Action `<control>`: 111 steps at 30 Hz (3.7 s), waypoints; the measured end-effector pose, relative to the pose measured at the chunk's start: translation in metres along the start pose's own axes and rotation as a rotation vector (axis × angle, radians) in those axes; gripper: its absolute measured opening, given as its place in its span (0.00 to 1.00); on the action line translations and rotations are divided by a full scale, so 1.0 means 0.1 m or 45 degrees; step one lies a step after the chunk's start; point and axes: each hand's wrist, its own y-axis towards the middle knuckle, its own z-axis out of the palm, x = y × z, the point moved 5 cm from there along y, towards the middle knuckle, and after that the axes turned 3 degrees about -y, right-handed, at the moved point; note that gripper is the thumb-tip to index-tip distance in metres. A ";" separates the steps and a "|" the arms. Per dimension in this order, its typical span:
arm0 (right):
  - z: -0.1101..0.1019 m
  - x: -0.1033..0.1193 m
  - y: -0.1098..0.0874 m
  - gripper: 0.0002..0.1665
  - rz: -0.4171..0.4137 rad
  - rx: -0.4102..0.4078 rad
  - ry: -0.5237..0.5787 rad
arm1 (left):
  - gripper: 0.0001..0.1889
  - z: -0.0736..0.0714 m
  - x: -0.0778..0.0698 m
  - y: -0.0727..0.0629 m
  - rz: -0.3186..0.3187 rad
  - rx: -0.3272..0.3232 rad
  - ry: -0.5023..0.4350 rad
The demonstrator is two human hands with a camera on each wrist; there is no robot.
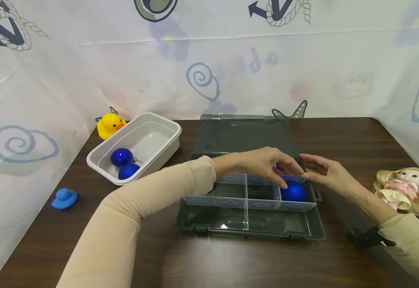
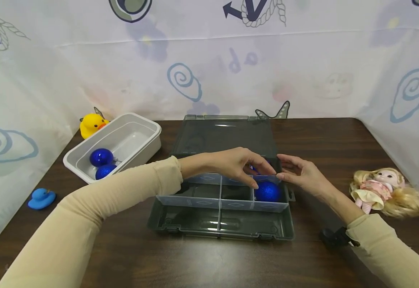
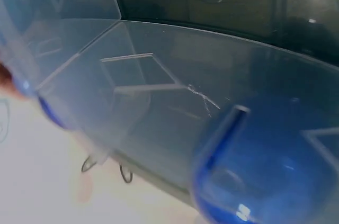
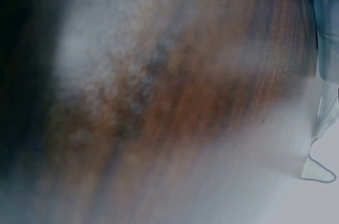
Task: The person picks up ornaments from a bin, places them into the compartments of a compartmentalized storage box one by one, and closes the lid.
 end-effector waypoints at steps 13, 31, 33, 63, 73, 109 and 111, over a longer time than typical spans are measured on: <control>0.01 0.00 0.01 0.33 -0.029 -0.026 -0.035 | 0.22 -0.65 0.30 -1.54 -0.190 -0.476 -0.254; 0.03 0.00 -0.01 0.33 -0.048 -0.026 -0.017 | 0.26 -0.93 1.10 -3.43 -0.783 -0.729 -0.171; 0.03 -0.01 -0.01 0.33 -0.045 -0.024 -0.016 | 0.25 -0.93 1.12 -3.46 -0.788 -0.714 -0.165; 0.03 -0.02 -0.02 0.33 -0.028 -0.029 -0.013 | 0.26 -0.88 1.21 -3.40 -0.771 -0.439 -0.105; 0.04 -0.01 -0.01 0.33 -0.050 -0.022 0.012 | 0.26 -0.90 1.20 -3.42 -0.855 -0.489 0.011; 0.02 -0.01 -0.01 0.33 -0.037 -0.041 -0.031 | 0.23 -0.39 0.36 -1.33 -0.373 -0.822 -0.439; 0.02 -0.01 -0.01 0.33 -0.033 -0.041 -0.032 | 0.22 -0.32 0.35 -1.22 -0.373 -0.793 -0.444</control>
